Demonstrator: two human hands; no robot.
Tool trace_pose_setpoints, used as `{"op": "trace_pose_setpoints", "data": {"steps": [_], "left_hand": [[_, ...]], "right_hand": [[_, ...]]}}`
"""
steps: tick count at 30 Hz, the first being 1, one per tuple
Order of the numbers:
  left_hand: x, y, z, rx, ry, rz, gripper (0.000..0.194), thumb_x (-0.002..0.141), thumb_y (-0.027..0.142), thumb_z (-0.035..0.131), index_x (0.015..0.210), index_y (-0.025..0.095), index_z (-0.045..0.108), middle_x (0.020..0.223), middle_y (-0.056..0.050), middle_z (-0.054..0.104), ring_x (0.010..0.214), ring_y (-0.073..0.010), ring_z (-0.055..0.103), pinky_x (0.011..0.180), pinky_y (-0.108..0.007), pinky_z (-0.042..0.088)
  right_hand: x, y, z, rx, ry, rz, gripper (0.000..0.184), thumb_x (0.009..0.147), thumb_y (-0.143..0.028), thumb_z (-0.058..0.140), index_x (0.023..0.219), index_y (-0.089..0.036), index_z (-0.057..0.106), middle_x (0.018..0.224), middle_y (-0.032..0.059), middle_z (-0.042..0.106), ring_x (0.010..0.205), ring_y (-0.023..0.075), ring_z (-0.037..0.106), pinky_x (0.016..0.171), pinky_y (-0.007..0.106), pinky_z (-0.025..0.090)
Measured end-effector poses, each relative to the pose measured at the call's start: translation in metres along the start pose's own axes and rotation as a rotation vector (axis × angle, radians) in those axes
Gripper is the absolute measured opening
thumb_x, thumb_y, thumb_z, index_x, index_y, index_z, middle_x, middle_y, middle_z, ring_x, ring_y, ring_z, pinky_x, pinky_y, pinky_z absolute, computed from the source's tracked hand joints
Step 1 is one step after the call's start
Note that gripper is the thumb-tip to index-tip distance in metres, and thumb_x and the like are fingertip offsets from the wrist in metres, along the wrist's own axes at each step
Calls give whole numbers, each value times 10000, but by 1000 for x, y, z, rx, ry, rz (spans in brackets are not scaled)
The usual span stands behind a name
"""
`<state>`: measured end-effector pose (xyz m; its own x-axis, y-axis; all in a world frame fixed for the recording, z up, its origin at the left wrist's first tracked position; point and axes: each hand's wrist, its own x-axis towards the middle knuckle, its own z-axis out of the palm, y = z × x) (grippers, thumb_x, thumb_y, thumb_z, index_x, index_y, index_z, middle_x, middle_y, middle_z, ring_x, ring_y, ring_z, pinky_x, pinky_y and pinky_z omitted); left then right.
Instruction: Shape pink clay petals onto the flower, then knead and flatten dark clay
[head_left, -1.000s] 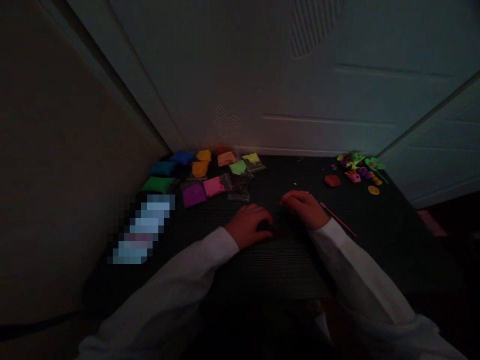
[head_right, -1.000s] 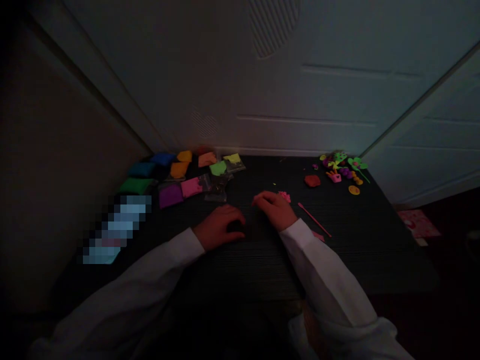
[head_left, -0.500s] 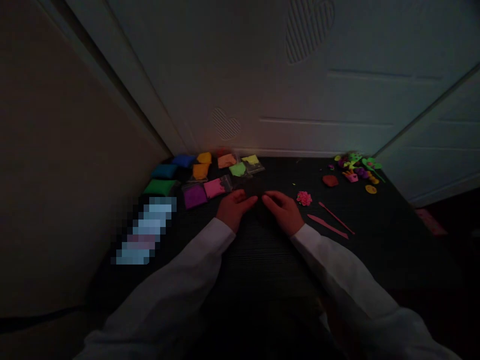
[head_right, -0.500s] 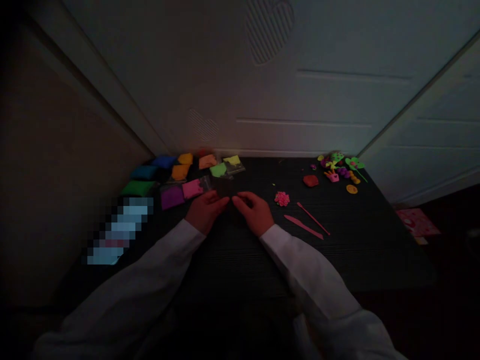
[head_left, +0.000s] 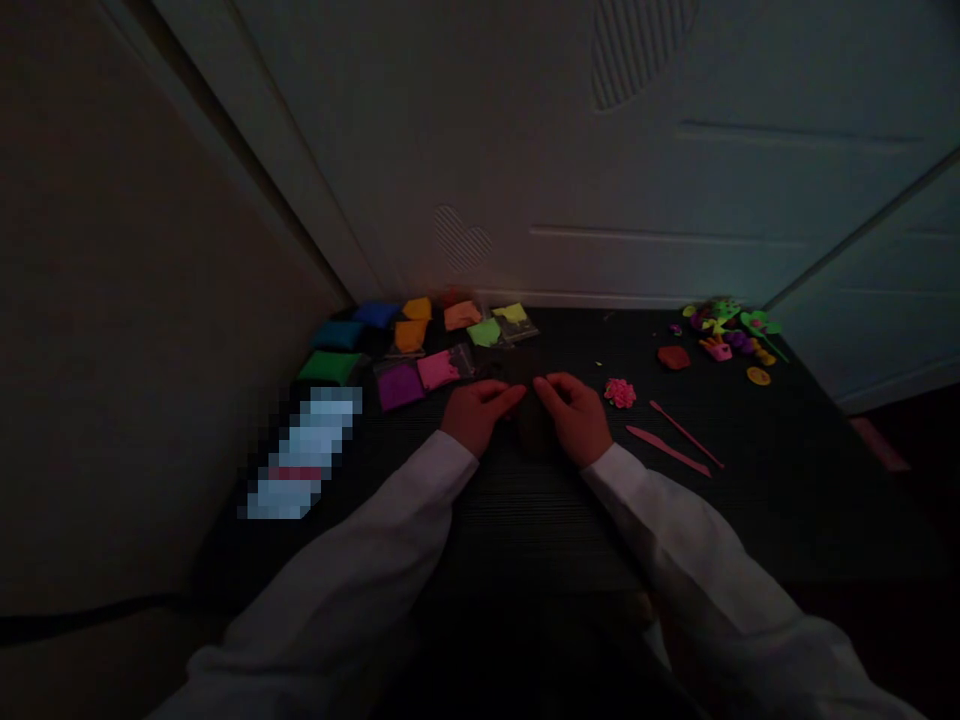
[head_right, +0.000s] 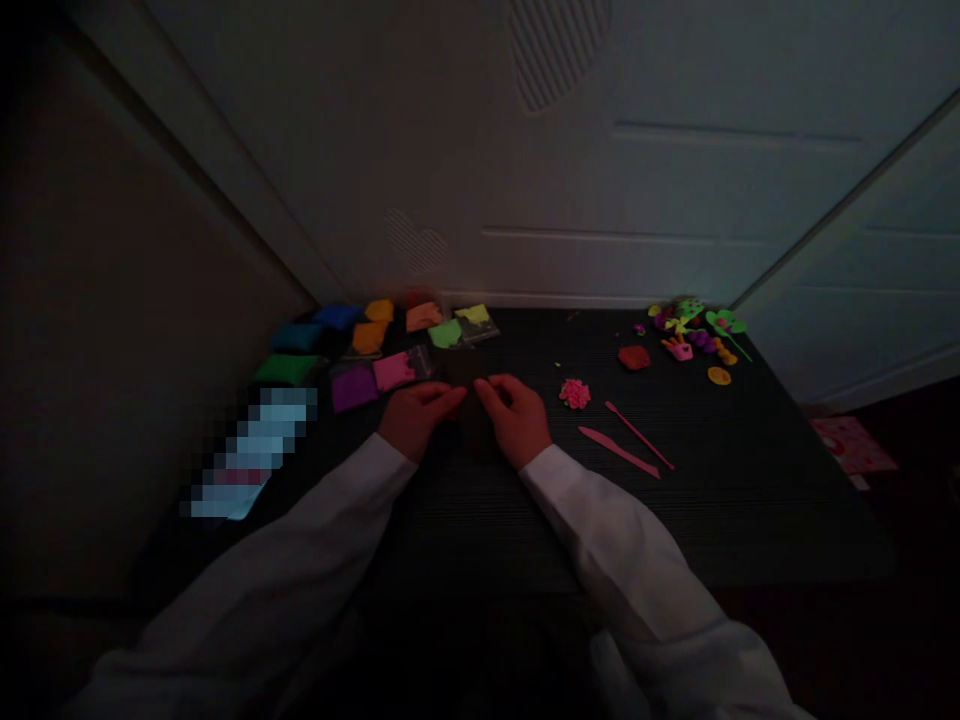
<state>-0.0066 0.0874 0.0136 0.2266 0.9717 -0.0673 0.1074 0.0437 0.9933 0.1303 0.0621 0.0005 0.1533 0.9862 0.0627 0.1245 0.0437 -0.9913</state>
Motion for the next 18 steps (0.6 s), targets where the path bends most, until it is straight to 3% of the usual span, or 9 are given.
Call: {"op": "trace_pose_setpoints", "data": {"steps": [8,11,14,18], "left_hand": [[8,-14,-1,-131,13,27,322,695,459,529,745,152,610,587,25,550,511,-86,485,498,-213,387],[9,-12,-5,-129,50,35,290,669,430,572,706,145,614,568,28,542,499,-83,475,487,-208,380],[2,-2,-7,-95,63,52,224,651,374,608,634,151,618,515,46,523,482,-73,454,480,-194,363],[-12,9,-3,-56,34,73,152,632,311,639,627,159,639,520,48,549,499,-72,463,490,-186,365]], "right_hand": [[-2,-3,-2,116,-139,52,246,698,-425,544,724,-183,579,624,-25,557,556,106,507,507,216,394],[-4,-5,0,154,-189,63,246,674,-403,578,797,-190,581,681,-18,580,623,120,541,573,236,431],[-7,-10,-1,165,-160,43,273,652,-379,613,856,-203,569,741,-18,581,675,119,543,633,244,436],[-10,-19,-5,179,-140,9,224,671,-370,604,818,-205,573,699,-27,563,636,108,521,590,228,422]]}}
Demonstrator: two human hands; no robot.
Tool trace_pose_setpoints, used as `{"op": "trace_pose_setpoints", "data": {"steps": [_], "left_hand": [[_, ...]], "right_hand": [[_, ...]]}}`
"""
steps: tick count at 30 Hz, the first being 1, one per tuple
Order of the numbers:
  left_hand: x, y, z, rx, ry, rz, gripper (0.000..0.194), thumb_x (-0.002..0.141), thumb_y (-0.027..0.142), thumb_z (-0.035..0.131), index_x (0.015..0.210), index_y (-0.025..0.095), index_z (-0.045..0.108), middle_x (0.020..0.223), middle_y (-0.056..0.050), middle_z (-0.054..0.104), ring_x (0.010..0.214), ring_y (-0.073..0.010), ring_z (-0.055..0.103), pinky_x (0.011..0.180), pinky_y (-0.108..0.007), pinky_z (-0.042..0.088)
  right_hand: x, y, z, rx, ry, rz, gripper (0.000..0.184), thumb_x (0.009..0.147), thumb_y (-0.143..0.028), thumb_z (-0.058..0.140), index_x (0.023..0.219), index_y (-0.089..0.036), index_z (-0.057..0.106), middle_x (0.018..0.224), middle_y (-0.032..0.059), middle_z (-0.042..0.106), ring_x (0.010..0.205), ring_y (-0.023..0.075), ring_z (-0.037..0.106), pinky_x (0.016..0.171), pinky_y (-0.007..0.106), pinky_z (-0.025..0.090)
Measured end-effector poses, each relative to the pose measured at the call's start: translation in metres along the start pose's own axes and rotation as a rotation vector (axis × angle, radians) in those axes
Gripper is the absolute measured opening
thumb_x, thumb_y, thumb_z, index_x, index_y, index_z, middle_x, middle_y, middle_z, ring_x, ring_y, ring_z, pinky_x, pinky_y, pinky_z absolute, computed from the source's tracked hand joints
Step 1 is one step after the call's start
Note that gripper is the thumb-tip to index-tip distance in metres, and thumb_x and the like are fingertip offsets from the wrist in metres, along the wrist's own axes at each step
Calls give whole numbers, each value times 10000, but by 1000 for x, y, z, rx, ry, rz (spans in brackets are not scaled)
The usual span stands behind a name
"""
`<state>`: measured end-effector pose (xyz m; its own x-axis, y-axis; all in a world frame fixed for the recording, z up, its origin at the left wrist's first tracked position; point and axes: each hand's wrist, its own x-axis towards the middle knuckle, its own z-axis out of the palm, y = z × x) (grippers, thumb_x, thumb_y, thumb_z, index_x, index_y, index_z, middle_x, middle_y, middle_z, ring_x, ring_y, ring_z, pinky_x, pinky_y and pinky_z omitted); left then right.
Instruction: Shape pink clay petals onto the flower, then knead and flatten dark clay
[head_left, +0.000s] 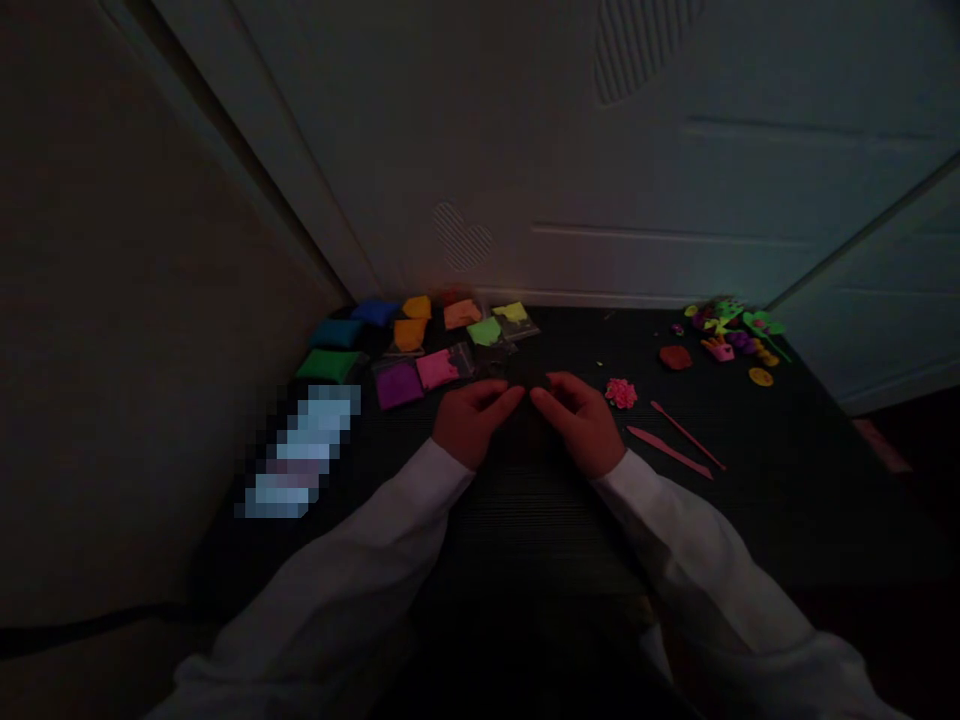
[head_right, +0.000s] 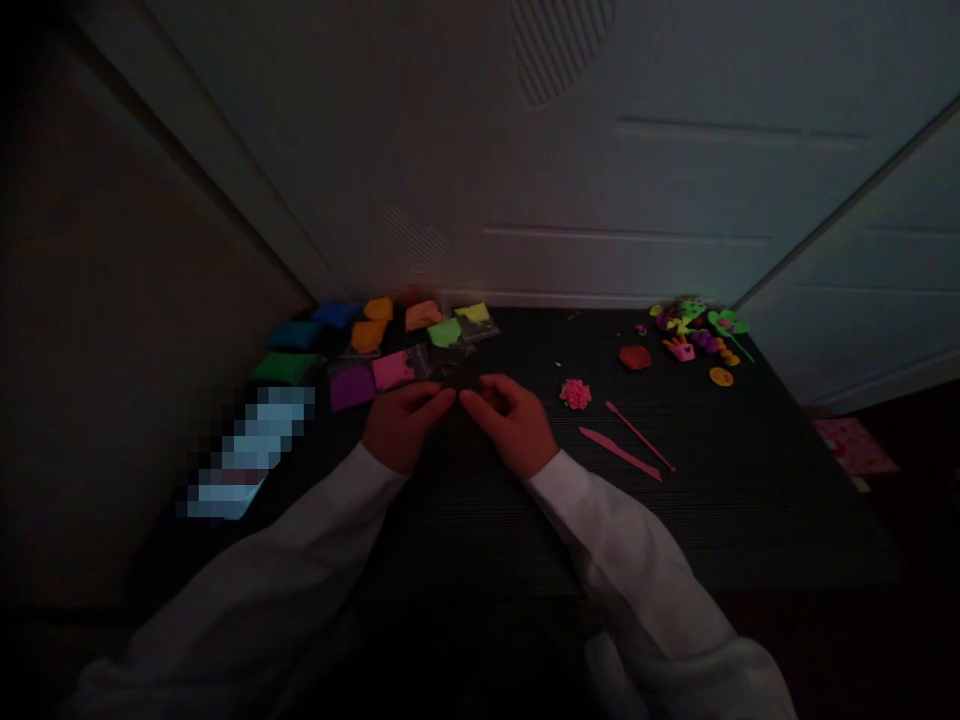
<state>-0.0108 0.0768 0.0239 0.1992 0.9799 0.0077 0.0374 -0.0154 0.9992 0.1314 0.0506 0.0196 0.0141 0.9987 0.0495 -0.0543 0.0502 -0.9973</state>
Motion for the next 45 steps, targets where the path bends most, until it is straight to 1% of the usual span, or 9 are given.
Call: {"op": "trace_pose_setpoints", "data": {"steps": [6,13,16,21,24,30,34,39,45], "left_hand": [[-3,-6,4,-66,-23,-17,254,628,378,629,786,181,606,651,28,613,534,-93,528,493,-204,417],[-8,0,-1,-67,-60,-43,164,606,308,666,676,176,599,563,36,578,461,-79,486,431,-193,378],[-10,-1,0,-90,-99,-52,173,613,318,659,690,180,588,607,28,590,518,-90,519,475,-197,404],[-4,-6,3,-122,-227,-74,352,606,373,647,895,193,558,834,-21,637,688,-141,590,611,-249,466],[0,-6,1,-60,-300,-98,263,609,326,654,807,160,599,753,-25,649,653,-150,594,599,-258,468],[3,-2,-6,117,-255,-11,153,633,302,638,720,177,624,689,18,615,633,-123,557,603,-226,427],[4,-3,-8,211,-229,57,163,635,319,634,725,183,635,691,15,605,663,-133,544,635,-235,411],[3,-2,-8,256,-250,97,163,656,338,614,713,187,637,683,13,610,646,-131,551,625,-231,413],[3,-3,-8,283,-259,123,174,668,351,598,711,186,630,674,11,603,644,-134,552,609,-231,414]], "right_hand": [[-3,-5,-1,64,-59,31,172,694,-354,581,779,-209,541,648,-44,564,562,90,524,524,212,419],[-12,-14,-2,-12,-93,-8,161,711,-351,564,735,-194,537,606,-41,517,536,85,473,499,207,375],[-14,-16,-3,-67,-68,-46,157,716,-339,566,694,-188,529,587,-43,475,531,81,435,487,204,341],[-10,-10,-4,-112,45,-100,139,724,-326,561,691,-196,525,604,-40,487,559,89,447,516,212,359],[-5,-5,-7,-124,110,-115,127,718,-328,570,745,-204,560,680,-26,540,634,106,501,586,233,401],[-1,-6,-13,-159,94,-124,192,705,-301,590,879,-222,615,869,3,623,803,143,567,716,279,438],[-3,-11,-15,-204,64,-153,145,676,-293,624,800,-221,647,800,1,635,757,146,573,689,286,441],[-5,-14,-16,-227,69,-212,88,680,-268,625,757,-240,657,783,-5,636,760,140,570,718,297,438],[-5,-13,-16,-231,48,-216,117,692,-285,613,791,-243,658,808,2,636,770,145,573,704,298,445]]}}
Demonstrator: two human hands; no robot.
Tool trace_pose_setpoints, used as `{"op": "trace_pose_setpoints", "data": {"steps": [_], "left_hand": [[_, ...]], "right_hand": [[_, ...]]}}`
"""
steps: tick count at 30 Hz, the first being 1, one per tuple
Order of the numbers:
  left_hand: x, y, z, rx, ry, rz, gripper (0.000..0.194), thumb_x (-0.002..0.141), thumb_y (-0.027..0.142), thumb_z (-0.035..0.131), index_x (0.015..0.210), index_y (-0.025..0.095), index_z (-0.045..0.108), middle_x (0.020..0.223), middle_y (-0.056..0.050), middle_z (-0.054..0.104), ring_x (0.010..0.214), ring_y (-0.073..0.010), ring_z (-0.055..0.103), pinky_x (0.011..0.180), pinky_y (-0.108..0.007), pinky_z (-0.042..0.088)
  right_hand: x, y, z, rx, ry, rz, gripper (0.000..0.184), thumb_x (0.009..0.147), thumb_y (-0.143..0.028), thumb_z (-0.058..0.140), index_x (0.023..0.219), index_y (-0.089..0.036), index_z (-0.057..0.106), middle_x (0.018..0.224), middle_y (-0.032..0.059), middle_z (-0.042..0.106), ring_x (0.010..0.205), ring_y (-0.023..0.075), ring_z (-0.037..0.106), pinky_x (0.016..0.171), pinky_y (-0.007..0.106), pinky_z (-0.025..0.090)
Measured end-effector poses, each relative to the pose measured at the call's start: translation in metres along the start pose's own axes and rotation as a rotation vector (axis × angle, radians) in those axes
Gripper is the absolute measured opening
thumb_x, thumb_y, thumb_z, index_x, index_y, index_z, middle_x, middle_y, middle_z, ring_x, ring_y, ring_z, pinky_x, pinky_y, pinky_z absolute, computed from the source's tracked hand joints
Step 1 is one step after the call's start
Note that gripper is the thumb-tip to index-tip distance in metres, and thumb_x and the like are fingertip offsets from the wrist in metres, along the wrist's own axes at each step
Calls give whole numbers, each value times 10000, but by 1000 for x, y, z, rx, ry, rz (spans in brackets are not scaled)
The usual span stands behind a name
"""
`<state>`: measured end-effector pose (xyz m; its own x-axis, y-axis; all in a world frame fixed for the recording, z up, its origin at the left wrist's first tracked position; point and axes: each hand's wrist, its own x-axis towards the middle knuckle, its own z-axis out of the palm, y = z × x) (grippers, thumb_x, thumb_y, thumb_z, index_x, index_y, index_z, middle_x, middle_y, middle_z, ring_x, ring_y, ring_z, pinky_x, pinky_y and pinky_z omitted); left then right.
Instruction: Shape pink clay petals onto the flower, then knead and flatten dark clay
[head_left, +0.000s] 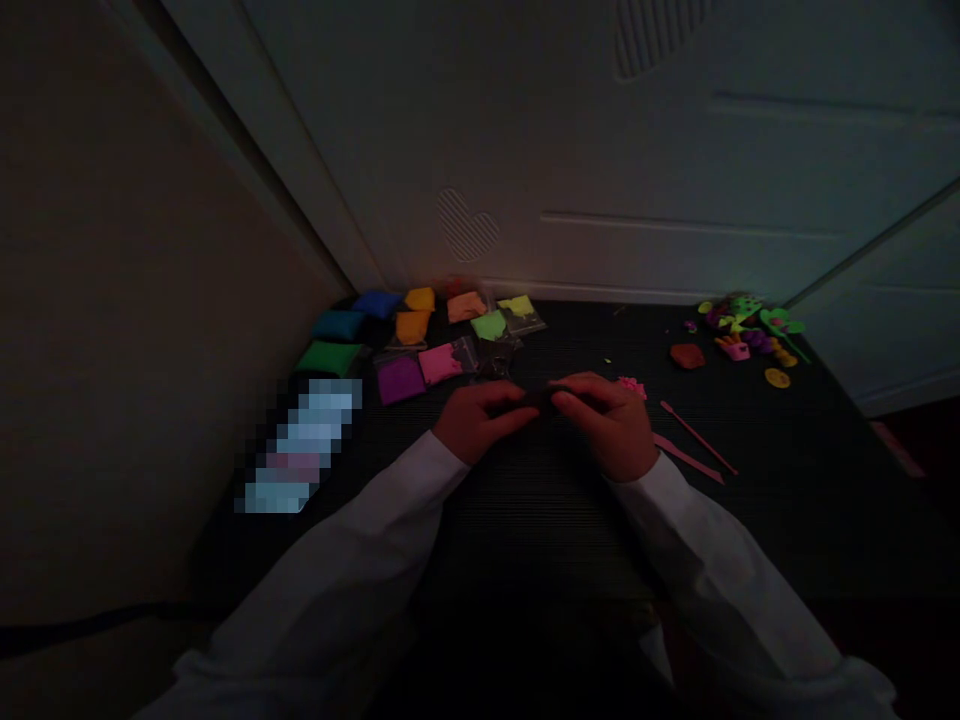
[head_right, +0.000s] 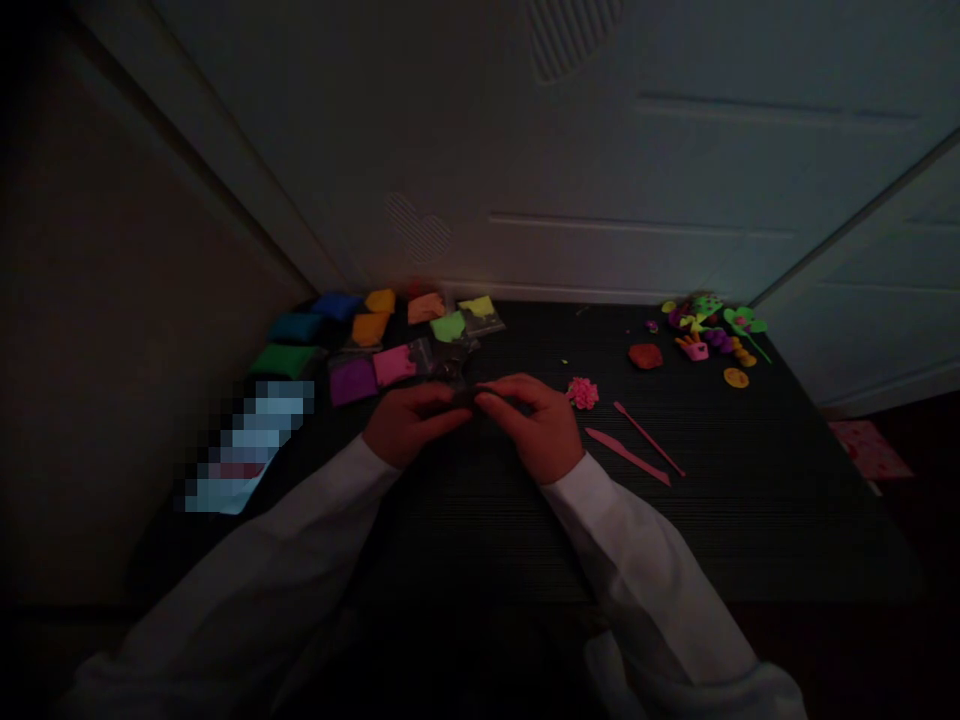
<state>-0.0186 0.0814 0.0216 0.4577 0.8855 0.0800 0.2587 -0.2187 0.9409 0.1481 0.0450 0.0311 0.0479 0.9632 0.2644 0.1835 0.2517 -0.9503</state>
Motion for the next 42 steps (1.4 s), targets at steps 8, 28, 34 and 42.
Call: {"op": "trace_pose_setpoints", "data": {"steps": [8,28,34,42], "left_hand": [[-1,2,1,32,-27,31,118,676,306,596,683,195,637,657,20,603,610,-113,534,616,-223,406],[-2,0,2,70,-51,56,149,683,324,590,719,187,637,679,7,619,629,-124,551,599,-223,410],[-2,1,2,71,-57,52,149,684,322,591,692,178,628,650,16,601,604,-111,538,591,-219,409],[-2,0,3,24,-68,34,181,709,326,570,733,149,600,683,20,589,613,-97,541,576,-204,425]], "right_hand": [[0,-3,0,12,-56,19,125,693,-270,614,805,-254,667,797,-5,644,782,142,574,722,286,444],[-1,-1,0,35,-1,31,112,713,-286,587,787,-250,664,792,-6,643,782,141,571,730,298,440],[2,3,-3,64,4,54,125,728,-307,565,764,-251,670,811,-11,652,790,140,571,749,295,430],[2,19,-1,202,14,154,247,745,-373,535,942,-254,625,910,-2,634,832,144,564,741,288,432]]}}
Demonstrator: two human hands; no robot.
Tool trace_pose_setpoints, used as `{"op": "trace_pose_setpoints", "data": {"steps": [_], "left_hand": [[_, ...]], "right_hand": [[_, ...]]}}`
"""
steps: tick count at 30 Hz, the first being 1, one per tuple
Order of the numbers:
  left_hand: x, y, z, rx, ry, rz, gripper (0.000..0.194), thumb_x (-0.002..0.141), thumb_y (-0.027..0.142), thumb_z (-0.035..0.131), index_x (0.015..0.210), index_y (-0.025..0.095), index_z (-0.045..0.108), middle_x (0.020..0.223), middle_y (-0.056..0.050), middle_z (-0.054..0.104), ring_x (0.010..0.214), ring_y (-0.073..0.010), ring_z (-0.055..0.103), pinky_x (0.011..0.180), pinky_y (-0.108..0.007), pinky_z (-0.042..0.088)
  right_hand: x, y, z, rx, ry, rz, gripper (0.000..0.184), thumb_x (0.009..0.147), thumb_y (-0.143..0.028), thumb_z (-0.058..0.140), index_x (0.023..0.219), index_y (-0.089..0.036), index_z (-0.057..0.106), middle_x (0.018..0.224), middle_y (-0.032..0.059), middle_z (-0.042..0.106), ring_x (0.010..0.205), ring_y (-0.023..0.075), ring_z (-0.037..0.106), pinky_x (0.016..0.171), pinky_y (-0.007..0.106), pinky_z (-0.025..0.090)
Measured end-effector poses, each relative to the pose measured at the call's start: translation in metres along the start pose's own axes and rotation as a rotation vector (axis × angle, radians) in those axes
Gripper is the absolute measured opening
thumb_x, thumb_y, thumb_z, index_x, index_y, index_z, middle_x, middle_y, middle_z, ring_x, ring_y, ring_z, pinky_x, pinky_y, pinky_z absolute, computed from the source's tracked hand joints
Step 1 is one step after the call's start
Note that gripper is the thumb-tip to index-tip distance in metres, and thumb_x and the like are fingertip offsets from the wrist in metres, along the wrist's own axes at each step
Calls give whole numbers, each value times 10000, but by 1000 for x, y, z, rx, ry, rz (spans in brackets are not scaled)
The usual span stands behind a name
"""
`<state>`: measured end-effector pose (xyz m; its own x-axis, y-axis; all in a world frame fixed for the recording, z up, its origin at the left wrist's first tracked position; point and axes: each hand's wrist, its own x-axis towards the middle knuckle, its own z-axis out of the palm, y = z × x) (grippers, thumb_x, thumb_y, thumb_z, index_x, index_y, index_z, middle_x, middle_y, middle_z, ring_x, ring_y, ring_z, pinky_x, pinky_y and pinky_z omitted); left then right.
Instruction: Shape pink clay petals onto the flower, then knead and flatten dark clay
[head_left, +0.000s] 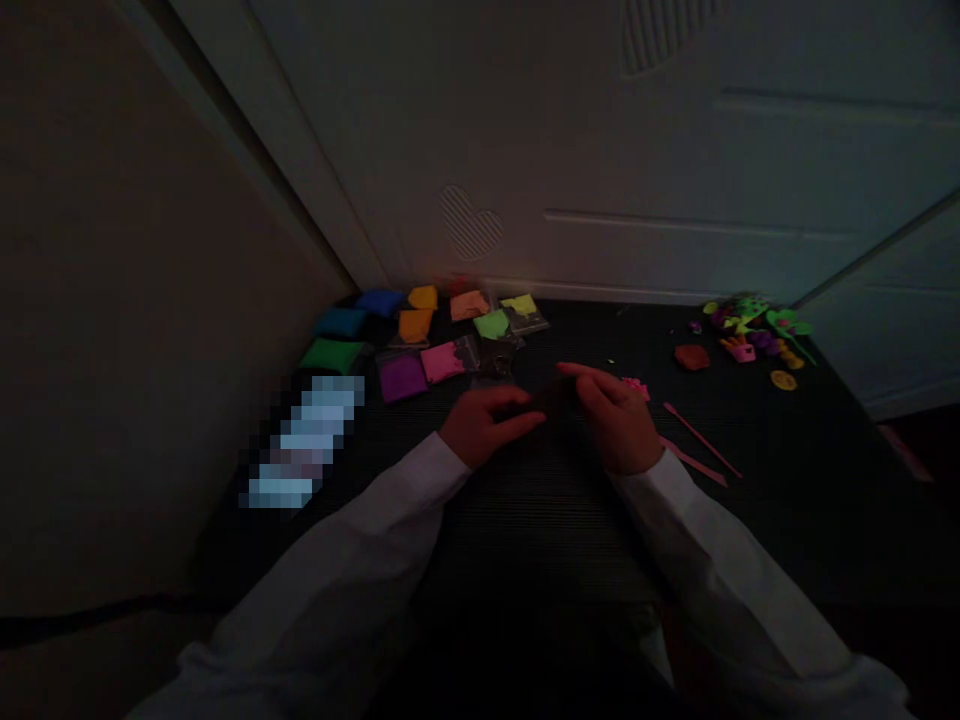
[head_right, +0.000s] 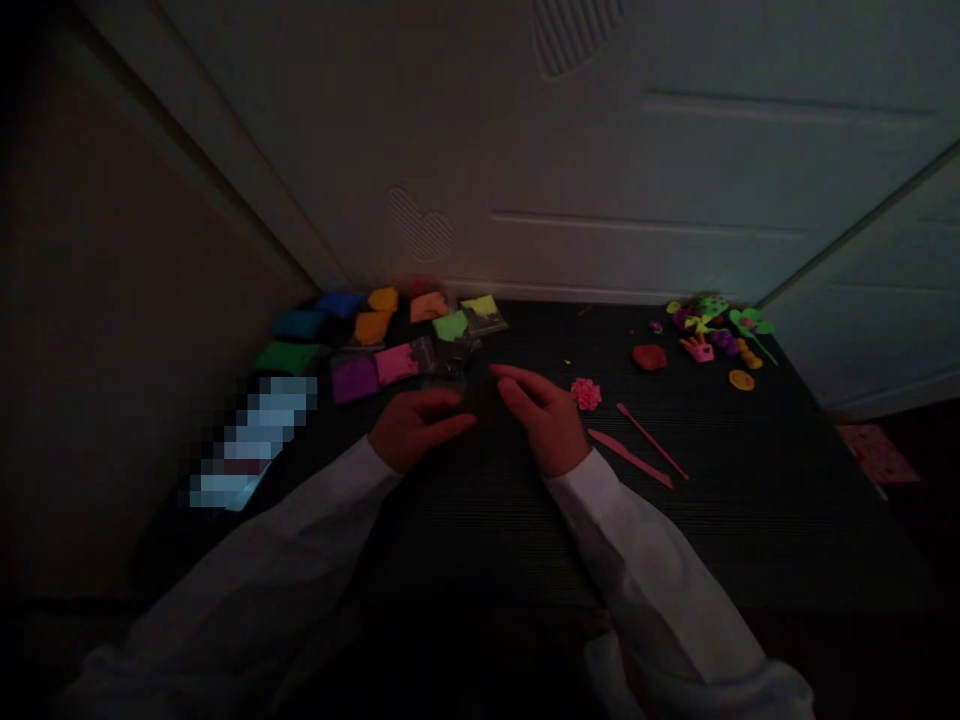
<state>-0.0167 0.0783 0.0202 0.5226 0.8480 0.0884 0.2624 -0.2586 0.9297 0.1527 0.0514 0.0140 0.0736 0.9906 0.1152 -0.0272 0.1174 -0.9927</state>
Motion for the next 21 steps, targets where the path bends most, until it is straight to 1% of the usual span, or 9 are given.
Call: {"op": "trace_pose_setpoints", "data": {"steps": [2,6,8,12,14,17,21], "left_hand": [[0,0,1,-12,0,-3,195,717,336,561,753,147,592,696,18,591,628,-99,548,575,-201,430],[-1,0,3,-8,-12,-1,173,709,321,574,734,150,592,674,30,582,619,-88,539,568,-185,422],[-1,0,4,3,-17,-2,164,711,314,574,731,152,594,658,36,576,603,-80,530,563,-179,417],[-1,0,5,29,0,-1,171,703,318,582,717,148,591,649,39,566,598,-76,518,566,-176,410],[-1,0,5,40,13,1,174,695,320,589,711,147,589,648,40,562,596,-76,515,566,-176,408],[-1,0,6,49,18,0,176,696,323,586,708,148,593,637,40,565,588,-79,516,563,-180,409],[-1,1,6,43,-1,-4,173,716,318,564,731,150,602,660,30,590,597,-83,534,556,-179,416]], "right_hand": [[0,3,1,38,-24,36,272,720,-368,568,967,-263,609,929,-8,629,829,143,566,725,281,440],[0,1,4,58,-68,91,193,661,-331,634,822,-225,644,781,-12,634,729,136,568,664,264,444],[-1,-3,4,51,-61,96,144,660,-312,638,763,-213,648,746,-17,617,707,123,555,660,253,432],[-1,-7,5,39,-19,74,99,648,-281,649,708,-202,644,755,-23,591,730,110,533,688,235,410],[-1,-5,6,46,-8,76,105,654,-295,643,703,-202,636,729,-27,579,699,104,525,662,232,408],[-2,0,7,63,-18,98,138,666,-321,630,746,-208,628,716,-27,577,667,104,521,632,237,408],[-3,4,8,67,-56,117,185,645,-317,649,793,-208,631,768,-13,599,711,123,533,657,252,410]]}}
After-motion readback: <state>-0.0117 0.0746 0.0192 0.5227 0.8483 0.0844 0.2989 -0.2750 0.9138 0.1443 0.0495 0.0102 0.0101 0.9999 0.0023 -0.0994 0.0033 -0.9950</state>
